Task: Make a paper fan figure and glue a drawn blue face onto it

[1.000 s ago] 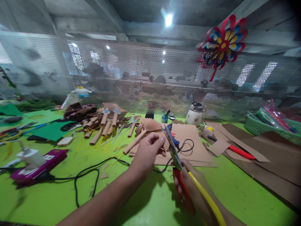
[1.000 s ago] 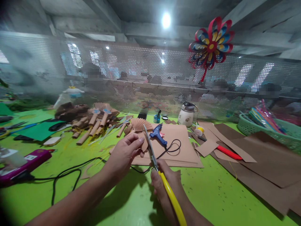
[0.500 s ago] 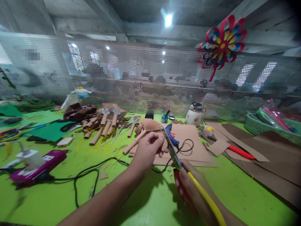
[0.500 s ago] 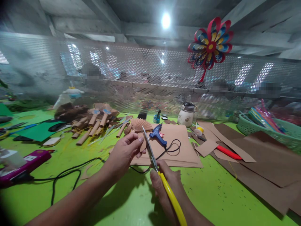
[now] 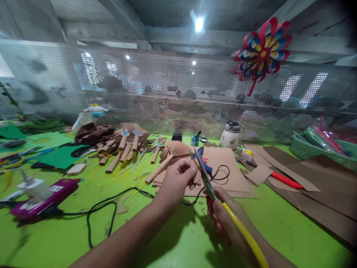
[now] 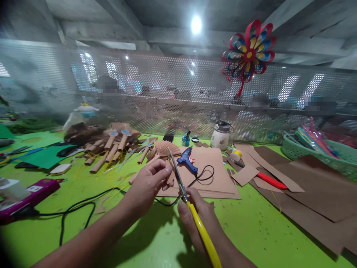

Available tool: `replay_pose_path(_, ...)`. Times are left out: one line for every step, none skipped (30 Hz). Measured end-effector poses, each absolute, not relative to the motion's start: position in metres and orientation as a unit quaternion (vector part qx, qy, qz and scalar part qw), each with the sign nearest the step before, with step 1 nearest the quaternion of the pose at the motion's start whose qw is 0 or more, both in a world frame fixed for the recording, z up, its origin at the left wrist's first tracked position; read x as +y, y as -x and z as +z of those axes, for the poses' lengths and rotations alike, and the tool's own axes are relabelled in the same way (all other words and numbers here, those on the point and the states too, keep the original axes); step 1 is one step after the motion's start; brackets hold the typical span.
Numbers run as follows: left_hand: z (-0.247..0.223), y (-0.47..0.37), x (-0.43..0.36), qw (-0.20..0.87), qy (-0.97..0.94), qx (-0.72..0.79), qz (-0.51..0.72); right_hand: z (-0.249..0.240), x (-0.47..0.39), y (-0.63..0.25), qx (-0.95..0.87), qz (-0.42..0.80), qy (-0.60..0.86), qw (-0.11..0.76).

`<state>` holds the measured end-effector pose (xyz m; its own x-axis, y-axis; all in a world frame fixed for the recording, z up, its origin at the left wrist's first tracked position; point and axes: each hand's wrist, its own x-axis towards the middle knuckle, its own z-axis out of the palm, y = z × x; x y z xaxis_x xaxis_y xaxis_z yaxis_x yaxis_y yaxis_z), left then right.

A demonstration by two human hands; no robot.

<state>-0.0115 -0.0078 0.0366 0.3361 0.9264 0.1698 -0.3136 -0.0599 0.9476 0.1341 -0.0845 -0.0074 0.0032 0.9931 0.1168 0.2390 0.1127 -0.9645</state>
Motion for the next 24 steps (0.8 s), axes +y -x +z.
replay_pose_path(0.0364,0.0118,-0.0077,0.626,-0.526,0.290,0.498,-0.0082,-0.0842,-0.1348,-0.581,0.401,0.529,0.470)
replay_pose_path(0.0361,0.0123,-0.0074,0.630,-0.523,0.290,0.496,-0.0092,-0.0839,-0.1354,-0.583,0.400,0.528,0.470)
replay_pose_path(0.0359,0.0127,-0.0071,0.632,-0.521,0.290,0.494,-0.0102,-0.0835,-0.1360,-0.585,0.398,0.527,0.472)
replay_pose_path(0.0359,0.0131,-0.0069,0.634,-0.520,0.291,0.493,-0.0113,-0.0830,-0.1366,-0.586,0.396,0.525,0.473)
replay_pose_path(0.0360,0.0134,-0.0068,0.636,-0.519,0.291,0.492,-0.0124,-0.0825,-0.1370,-0.587,0.394,0.523,0.476)
replay_pose_path(0.0363,0.0136,-0.0068,0.637,-0.518,0.292,0.491,-0.0134,-0.0820,-0.1373,-0.587,0.393,0.521,0.479)
replay_pose_path(0.0367,0.0138,-0.0069,0.638,-0.516,0.292,0.491,-0.0143,-0.0816,-0.1375,-0.586,0.394,0.519,0.482)
replay_pose_path(0.0372,0.0138,-0.0071,0.639,-0.513,0.293,0.493,-0.0150,-0.0812,-0.1376,-0.585,0.395,0.517,0.485)
replay_pose_path(0.0378,0.0138,-0.0074,0.640,-0.511,0.293,0.494,-0.0155,-0.0809,-0.1376,-0.583,0.396,0.516,0.487)
replay_pose_path(0.0383,0.0138,-0.0077,0.641,-0.508,0.292,0.495,-0.0158,-0.0806,-0.1376,-0.581,0.397,0.515,0.489)
replay_pose_path(0.0388,0.0139,-0.0079,0.642,-0.506,0.292,0.496,-0.0159,-0.0804,-0.1375,-0.580,0.397,0.515,0.491)
replay_pose_path(0.0392,0.0142,-0.0079,0.643,-0.505,0.293,0.495,-0.0158,-0.0802,-0.1375,-0.580,0.397,0.514,0.492)
replay_pose_path(0.0394,0.0145,-0.0079,0.644,-0.504,0.295,0.493,-0.0157,-0.0801,-0.1375,-0.579,0.397,0.514,0.492)
replay_pose_path(0.0394,0.0150,-0.0077,0.644,-0.505,0.298,0.490,-0.0154,-0.0802,-0.1376,-0.580,0.397,0.514,0.492)
replay_pose_path(0.0393,0.0155,-0.0074,0.645,-0.507,0.300,0.487,-0.0151,-0.0803,-0.1377,-0.580,0.397,0.515,0.491)
replay_pose_path(0.0391,0.0160,-0.0070,0.646,-0.509,0.301,0.483,-0.0148,-0.0805,-0.1379,-0.581,0.396,0.517,0.489)
replay_pose_path(0.0389,0.0164,-0.0067,0.646,-0.511,0.301,0.480,-0.0145,-0.0809,-0.1382,-0.582,0.395,0.519,0.486)
replay_pose_path(0.0386,0.0167,-0.0064,0.646,-0.513,0.301,0.479,-0.0142,-0.0813,-0.1384,-0.583,0.394,0.521,0.482)
replay_pose_path(0.0385,0.0169,-0.0061,0.644,-0.515,0.302,0.477,-0.0140,-0.0817,-0.1387,-0.585,0.393,0.523,0.479)
replay_pose_path(0.0385,0.0170,-0.0059,0.643,-0.517,0.304,0.477,-0.0138,-0.0822,-0.1389,-0.587,0.393,0.524,0.476)
replay_pose_path(0.0387,0.0170,-0.0057,0.641,-0.519,0.307,0.476,-0.0138,-0.0826,-0.1391,-0.588,0.394,0.524,0.473)
replay_pose_path(0.0390,0.0169,-0.0056,0.638,-0.519,0.310,0.476,-0.0137,-0.0829,-0.1393,-0.588,0.396,0.524,0.472)
replay_pose_path(0.0394,0.0169,-0.0054,0.637,-0.519,0.312,0.477,-0.0138,-0.0831,-0.1394,-0.587,0.398,0.524,0.472)
replay_pose_path(0.0398,0.0169,-0.0053,0.635,-0.520,0.314,0.477,-0.0139,-0.0833,-0.1394,-0.585,0.400,0.524,0.472)
